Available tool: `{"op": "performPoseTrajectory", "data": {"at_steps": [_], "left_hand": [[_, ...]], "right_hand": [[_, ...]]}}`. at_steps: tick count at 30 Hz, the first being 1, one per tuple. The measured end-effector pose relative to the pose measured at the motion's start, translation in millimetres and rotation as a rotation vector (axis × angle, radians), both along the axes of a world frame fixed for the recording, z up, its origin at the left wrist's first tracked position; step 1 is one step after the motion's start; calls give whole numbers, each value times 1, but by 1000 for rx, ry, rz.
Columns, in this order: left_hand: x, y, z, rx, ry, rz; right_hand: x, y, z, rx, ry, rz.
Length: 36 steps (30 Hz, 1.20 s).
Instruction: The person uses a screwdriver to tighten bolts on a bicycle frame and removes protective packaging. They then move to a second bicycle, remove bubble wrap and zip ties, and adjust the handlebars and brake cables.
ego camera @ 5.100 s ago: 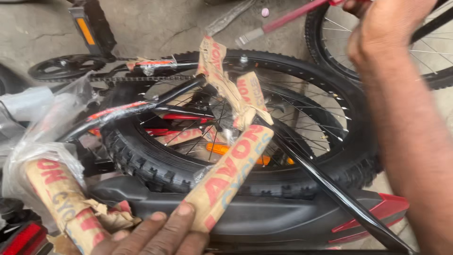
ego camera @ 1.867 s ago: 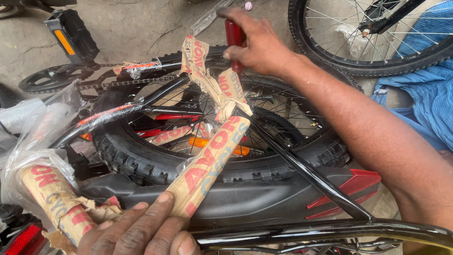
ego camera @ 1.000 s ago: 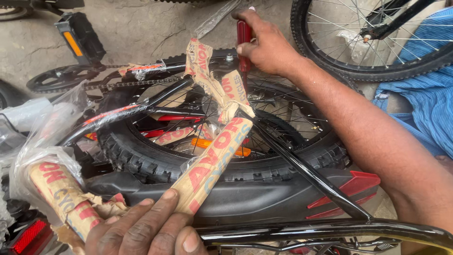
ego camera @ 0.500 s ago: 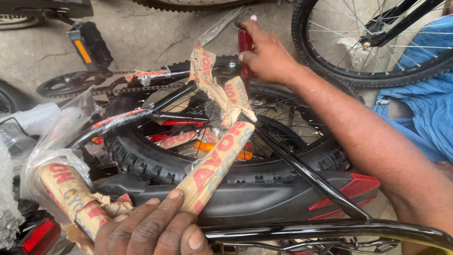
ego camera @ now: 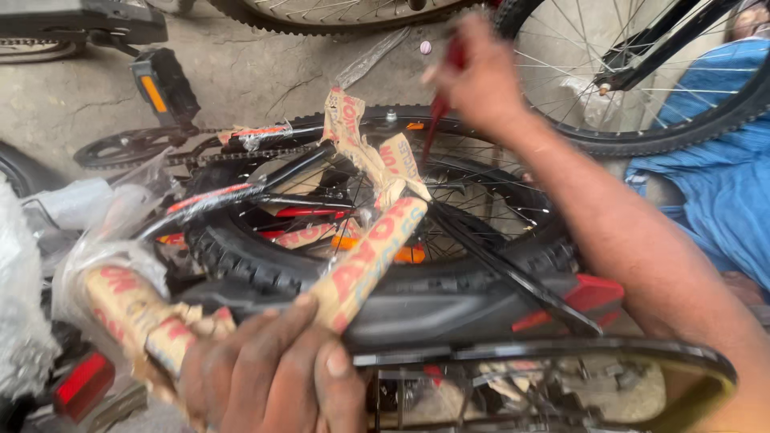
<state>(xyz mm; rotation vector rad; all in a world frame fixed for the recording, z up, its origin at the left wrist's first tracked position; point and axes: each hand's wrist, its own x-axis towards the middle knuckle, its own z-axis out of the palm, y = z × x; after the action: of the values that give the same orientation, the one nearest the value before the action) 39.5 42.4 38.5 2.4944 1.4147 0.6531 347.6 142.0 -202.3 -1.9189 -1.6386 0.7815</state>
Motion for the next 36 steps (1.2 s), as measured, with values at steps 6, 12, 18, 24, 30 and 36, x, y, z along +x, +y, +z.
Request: {"op": "performPoseTrajectory", "data": {"at_steps": [6,12,18,24,30,36], "left_hand": [[15,-7,21,-138,-104,177],[18,1,20,49,-150,185],[33,34,23,90,-191,187],[45,46,36,36,-413,70],[49,42,18,-7,-490,11],[50,52,-11,14,-381,207]], "right_hand": [[64,-43,136,16,507,-318],[63,-139,269,257,428,-297],[-3,-218,338,670,668,-692],[-77,-232,335,588,887,-555],[-112,-214,296,380,587,-372],[-127,-207,281,394,572,-246]]}}
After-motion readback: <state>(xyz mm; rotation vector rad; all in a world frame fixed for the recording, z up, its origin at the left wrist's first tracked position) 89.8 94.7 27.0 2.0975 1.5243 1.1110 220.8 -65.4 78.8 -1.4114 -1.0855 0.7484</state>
